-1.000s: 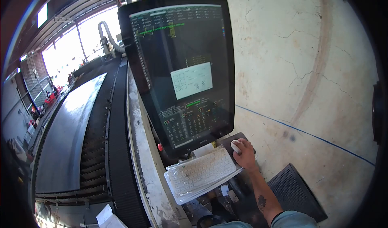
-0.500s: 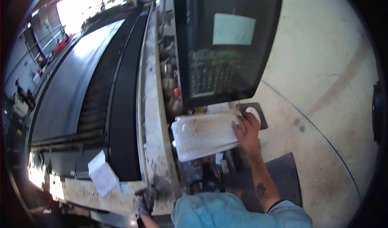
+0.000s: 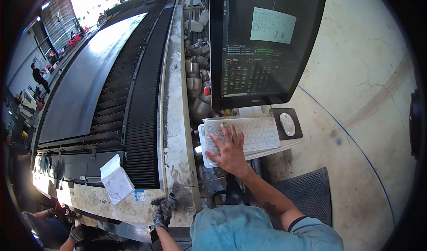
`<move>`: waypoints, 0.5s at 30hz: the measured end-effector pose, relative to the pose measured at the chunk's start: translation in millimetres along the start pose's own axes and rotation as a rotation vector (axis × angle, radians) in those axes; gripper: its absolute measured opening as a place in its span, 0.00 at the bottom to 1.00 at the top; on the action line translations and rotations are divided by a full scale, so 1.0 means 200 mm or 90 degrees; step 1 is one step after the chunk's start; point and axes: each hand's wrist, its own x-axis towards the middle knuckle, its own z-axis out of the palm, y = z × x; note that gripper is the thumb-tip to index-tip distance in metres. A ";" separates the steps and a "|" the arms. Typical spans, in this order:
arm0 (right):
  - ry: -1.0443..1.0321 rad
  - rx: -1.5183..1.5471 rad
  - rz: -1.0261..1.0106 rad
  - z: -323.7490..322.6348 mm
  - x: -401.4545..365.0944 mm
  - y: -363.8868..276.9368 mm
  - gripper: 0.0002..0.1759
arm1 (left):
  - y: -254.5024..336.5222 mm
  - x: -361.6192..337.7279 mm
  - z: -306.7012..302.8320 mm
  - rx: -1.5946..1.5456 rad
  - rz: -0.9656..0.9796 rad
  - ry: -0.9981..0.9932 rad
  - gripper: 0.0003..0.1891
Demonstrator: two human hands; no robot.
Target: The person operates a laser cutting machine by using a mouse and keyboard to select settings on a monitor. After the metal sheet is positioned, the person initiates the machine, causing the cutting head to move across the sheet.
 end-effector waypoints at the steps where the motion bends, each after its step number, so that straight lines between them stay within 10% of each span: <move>1: -0.005 0.000 0.004 0.00 0.00 0.00 0.39 | 0.00 -0.01 0.03 -0.001 -0.003 -0.004 0.22; 15: -0.061 -0.019 0.137 -0.15 -0.12 0.16 0.43 | -0.01 -0.05 0.05 0.085 0.044 -0.064 0.23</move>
